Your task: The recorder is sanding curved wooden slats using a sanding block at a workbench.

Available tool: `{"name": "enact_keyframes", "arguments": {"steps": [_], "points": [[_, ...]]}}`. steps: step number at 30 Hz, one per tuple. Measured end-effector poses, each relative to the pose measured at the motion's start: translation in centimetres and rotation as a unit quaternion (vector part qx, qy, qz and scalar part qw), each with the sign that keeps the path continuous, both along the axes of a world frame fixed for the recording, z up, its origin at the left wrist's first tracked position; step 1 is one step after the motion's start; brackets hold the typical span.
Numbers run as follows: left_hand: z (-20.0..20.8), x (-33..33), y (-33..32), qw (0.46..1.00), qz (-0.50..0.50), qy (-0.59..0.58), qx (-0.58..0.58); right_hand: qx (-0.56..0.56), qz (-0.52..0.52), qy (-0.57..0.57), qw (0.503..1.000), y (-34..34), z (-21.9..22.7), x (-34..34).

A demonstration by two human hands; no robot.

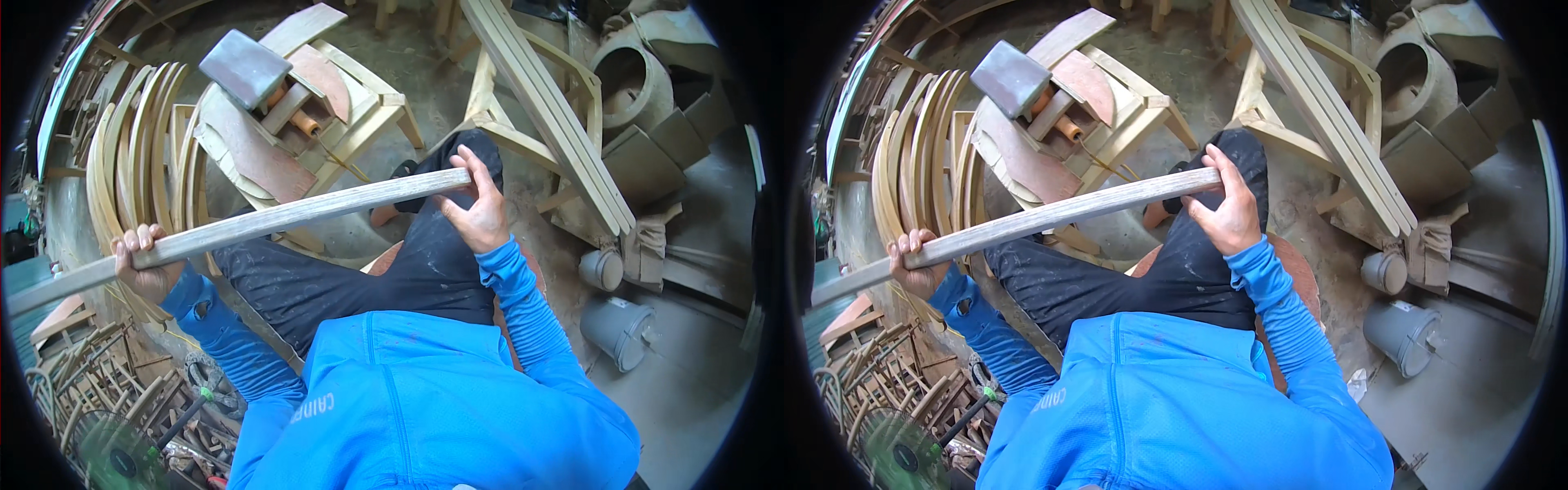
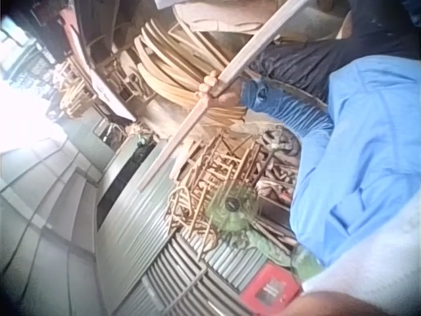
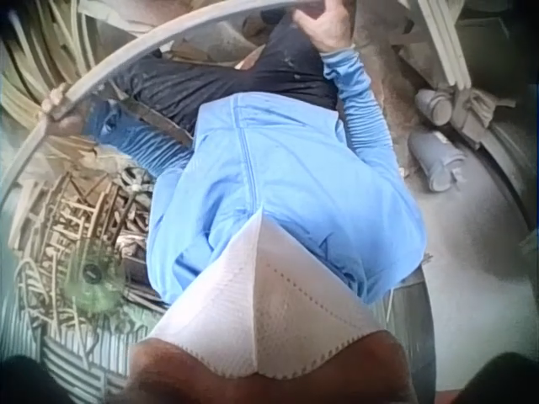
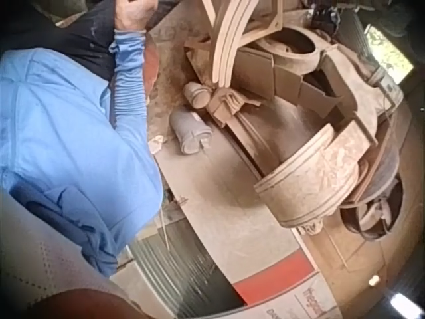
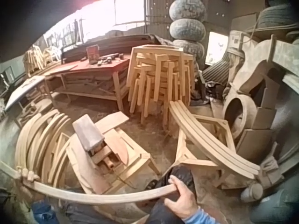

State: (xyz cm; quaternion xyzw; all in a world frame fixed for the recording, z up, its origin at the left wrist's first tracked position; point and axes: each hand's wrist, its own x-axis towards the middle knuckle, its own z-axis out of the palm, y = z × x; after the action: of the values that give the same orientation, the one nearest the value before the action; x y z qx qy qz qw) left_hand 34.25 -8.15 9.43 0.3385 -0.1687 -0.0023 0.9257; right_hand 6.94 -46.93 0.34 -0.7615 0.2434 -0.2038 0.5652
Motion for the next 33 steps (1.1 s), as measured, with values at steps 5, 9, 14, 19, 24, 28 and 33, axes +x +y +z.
{"name": "enact_keyframes", "arguments": {"steps": [5, 9, 14, 19, 24, 28, 33], "points": [[8.5, 1.7, -4.4, 0.982, 0.077, -0.075, 0.153, -0.291, 0.004, -0.067, 0.954, 0.8, 5.1, 1.2], [14.0, -0.5, -12.3, 0.865, 0.111, -0.298, 0.389, -0.429, -0.004, -0.216, 0.877, 0.5, 12.6, -0.2], [16.1, -6.5, -25.2, 0.637, 0.185, -0.537, 0.52, -0.668, -0.081, -0.241, 0.699, -2.8, 21.4, -4.4], [11.7, -7.1, -27.6, 0.533, 0.06, -0.664, 0.521, -0.714, -0.028, 0.093, 0.693, -6.6, 22.3, -9.4], [7.3, -5.7, -28.5, 0.441, 0.011, -0.753, 0.489, -0.35, 0.073, 0.16, 0.92, -8.0, 13.2, -13.7], [4.9, -0.3, -26.7, 0.557, -0.055, -0.58, 0.592, -0.288, 0.064, 0.116, 0.948, -5.4, 7.4, -15.7], [0.2, 4.6, -24.9, 0.581, 0.116, -0.346, 0.727, -0.281, 0.046, 0.154, 0.946, -2.2, 5.5, -16.0]]}}
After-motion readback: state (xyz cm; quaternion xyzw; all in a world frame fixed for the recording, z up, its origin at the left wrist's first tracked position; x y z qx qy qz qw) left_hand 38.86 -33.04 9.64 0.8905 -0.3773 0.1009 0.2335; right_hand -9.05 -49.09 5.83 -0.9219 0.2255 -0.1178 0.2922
